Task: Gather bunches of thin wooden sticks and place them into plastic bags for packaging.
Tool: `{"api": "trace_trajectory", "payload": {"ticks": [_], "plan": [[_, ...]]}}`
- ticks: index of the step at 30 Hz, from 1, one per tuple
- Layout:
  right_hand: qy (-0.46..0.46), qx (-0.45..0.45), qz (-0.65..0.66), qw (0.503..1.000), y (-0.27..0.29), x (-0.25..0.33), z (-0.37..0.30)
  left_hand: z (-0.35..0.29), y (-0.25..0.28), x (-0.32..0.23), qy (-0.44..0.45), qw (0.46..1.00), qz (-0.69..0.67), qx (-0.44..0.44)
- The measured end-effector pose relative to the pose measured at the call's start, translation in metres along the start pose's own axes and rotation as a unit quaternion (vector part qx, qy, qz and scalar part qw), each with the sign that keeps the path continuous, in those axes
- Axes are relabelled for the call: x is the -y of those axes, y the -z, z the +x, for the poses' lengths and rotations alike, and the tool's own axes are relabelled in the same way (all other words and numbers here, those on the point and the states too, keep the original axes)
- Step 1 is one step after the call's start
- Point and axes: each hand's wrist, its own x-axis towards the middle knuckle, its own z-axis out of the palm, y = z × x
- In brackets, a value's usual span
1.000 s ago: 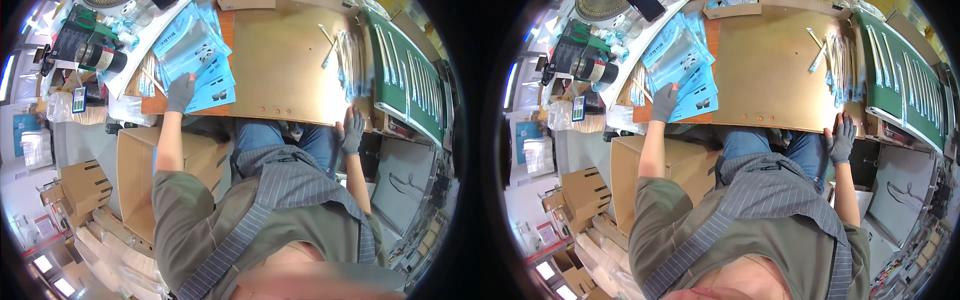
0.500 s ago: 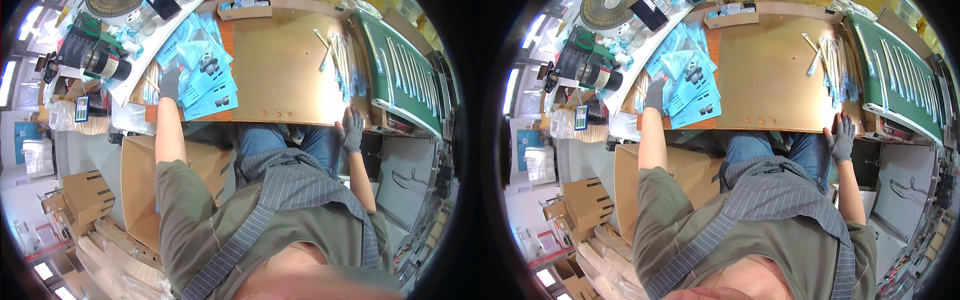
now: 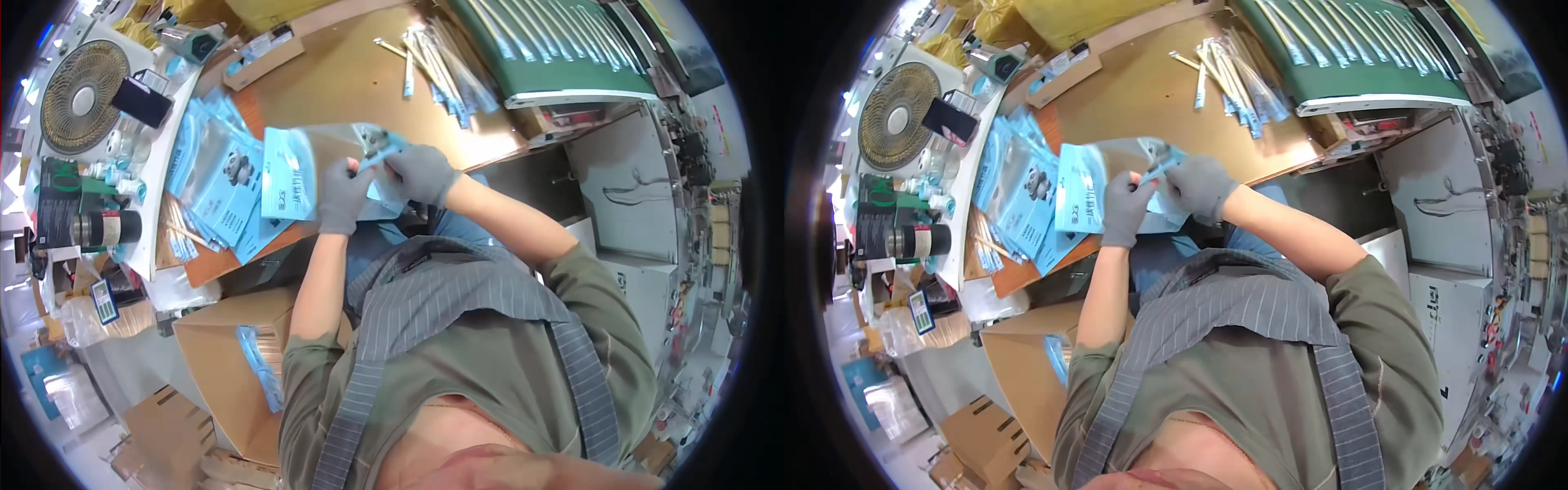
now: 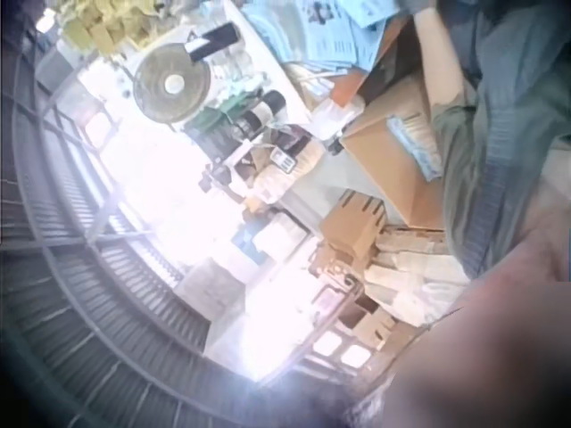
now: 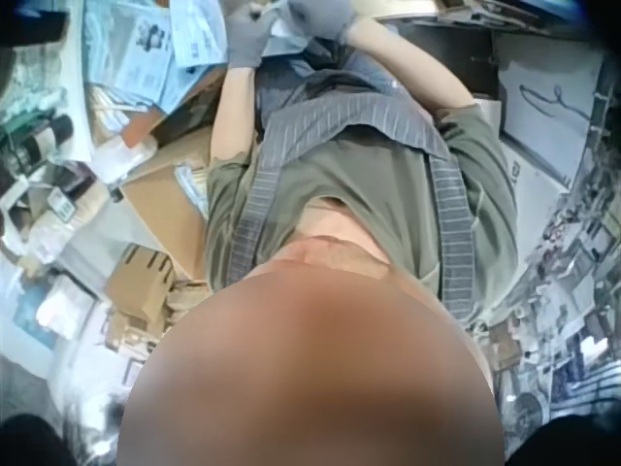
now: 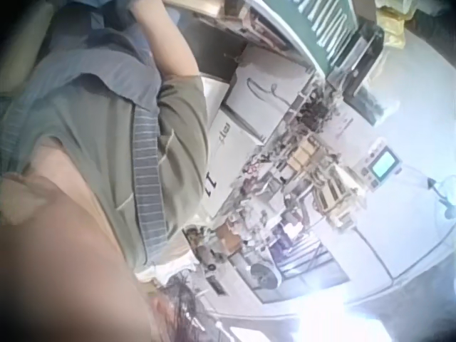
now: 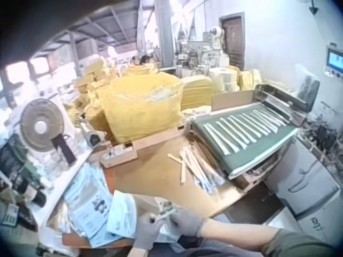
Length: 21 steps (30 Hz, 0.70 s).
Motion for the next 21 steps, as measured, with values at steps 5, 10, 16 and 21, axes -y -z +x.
{"api": "trace_trajectory", "payload": {"ticks": [5, 10, 16, 21], "plan": [[0.129, -0.233, 0.194, 0.944, -0.023, 0.005, 0.006, -0.018, -0.013, -0.059, -0.121, 0.987, 0.102, -0.013], [0.291, -0.301, -0.320, 0.850, 0.016, -0.009, 0.009, -0.028, 0.022, -0.116, -0.106, 0.980, 0.170, -0.011], [0.251, -0.180, -0.154, 0.939, 0.125, 0.054, 0.011, -0.056, 0.074, -0.218, -0.405, 0.881, 0.107, -0.220], [0.304, -0.303, -0.054, 0.902, 0.112, 0.054, 0.029, -0.011, 0.082, -0.186, -0.255, 0.924, 0.260, -0.116]]}}
